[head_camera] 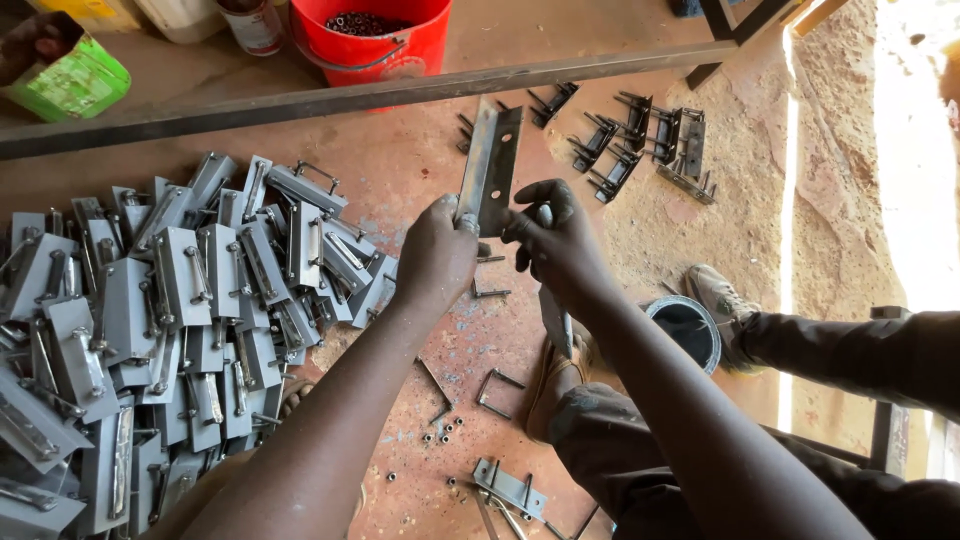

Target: Painting metal brackets using a paintbrush and a can of paint in a workshop environment.

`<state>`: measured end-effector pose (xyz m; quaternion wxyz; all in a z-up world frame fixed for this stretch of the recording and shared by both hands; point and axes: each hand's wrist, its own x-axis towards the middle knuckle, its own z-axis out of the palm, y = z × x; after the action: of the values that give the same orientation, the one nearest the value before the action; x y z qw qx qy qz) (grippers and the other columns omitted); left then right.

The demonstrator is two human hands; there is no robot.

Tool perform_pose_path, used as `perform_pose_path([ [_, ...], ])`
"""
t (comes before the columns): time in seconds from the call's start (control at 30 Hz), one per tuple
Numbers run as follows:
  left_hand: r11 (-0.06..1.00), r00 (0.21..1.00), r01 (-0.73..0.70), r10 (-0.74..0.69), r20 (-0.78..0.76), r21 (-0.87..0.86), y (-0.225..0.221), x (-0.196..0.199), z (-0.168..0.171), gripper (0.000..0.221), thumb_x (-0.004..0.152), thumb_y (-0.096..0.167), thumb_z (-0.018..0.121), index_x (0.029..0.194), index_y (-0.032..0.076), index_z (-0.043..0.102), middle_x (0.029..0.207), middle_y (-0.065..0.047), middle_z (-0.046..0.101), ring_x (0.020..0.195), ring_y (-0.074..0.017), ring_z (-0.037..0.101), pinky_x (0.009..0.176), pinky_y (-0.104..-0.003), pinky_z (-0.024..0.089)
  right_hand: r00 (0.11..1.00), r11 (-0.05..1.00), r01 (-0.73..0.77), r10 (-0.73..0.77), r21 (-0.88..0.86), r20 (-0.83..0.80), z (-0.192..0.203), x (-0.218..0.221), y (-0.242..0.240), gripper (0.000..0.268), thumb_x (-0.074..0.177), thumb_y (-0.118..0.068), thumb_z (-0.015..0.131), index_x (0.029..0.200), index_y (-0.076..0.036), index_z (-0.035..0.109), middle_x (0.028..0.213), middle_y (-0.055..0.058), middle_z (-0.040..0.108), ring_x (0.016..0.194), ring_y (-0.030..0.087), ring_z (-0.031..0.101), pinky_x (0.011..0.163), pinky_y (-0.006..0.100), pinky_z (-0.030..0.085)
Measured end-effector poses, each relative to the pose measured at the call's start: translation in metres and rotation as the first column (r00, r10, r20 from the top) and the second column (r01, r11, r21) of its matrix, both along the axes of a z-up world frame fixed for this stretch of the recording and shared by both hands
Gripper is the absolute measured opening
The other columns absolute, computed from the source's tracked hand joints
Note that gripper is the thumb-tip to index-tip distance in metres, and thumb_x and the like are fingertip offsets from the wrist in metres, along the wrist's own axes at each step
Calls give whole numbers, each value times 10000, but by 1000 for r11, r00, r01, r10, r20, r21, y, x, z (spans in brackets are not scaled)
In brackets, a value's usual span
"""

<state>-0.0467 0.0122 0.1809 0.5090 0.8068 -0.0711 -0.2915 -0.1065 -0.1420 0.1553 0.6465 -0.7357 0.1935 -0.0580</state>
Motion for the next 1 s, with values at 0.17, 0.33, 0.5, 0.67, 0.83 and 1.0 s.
perform_pose_path([
  [0.17, 999, 994, -23, 28, 110, -46, -5, 6, -17, 344, 1027, 214, 518, 1302, 61, 656, 1127, -203, 730, 1025, -353, 747, 812, -447, 617, 987, 992, 92, -79, 91, -139, 11, -1, 5, 355, 965, -277, 727, 1027, 63, 647, 704, 216, 701, 418, 159, 586, 305, 226, 392],
  [0.33, 916, 963, -196, 113, -244, -349, -11, -4, -10, 410, 936, 155, 597, 1302, -29, 587, 1077, -147, 690, 855, -186, 689, 661, -234, 504, 990, 943, 143, -134, 300, -52, 8, -2, 8, 205, 961, -136, 694, 905, 47, 622, 689, 213, 655, 412, 149, 555, 329, 220, 394],
  [0.5, 871, 897, -287, 99, -430, -398, -8, 4, -17, 402, 918, 124, 677, 1280, -38, 612, 1054, -148, 695, 778, -187, 720, 548, -154, 406, 986, 944, 159, -140, 290, -87, 4, 2, 2, 211, 966, -141, 711, 891, 38, 628, 682, 214, 653, 418, 154, 567, 343, 236, 416],
  [0.67, 971, 993, -117, 115, -23, -207, -1, 18, -18, 221, 1030, 211, 592, 1118, 30, 682, 845, -150, 763, 708, -235, 799, 551, -230, 555, 955, 975, 145, -93, 169, -280, 55, -2, -38, 190, 924, -39, 653, 1076, 70, 623, 816, 131, 635, 641, 190, 693, 517, 246, 584],
  [0.83, 983, 996, -92, 92, -10, -158, -8, 22, -41, 232, 1036, 238, 588, 1020, 33, 694, 766, -99, 749, 696, -201, 789, 661, -257, 553, 954, 977, 179, -201, -116, -221, 117, -43, -84, 470, 1054, -483, 550, 1072, -21, 637, 870, 118, 657, 791, 216, 683, 686, 351, 578],
  [1.0, 995, 994, -90, 87, 68, 45, -21, 10, -36, 225, 993, 75, 504, 912, 110, 711, 701, -42, 738, 595, -150, 740, 561, -373, 483, 865, 960, 169, -254, -224, -433, 58, -108, -147, 567, 1082, -546, 454, 1121, -34, 694, 738, 125, 592, 557, 214, 557, 514, 304, 403],
])
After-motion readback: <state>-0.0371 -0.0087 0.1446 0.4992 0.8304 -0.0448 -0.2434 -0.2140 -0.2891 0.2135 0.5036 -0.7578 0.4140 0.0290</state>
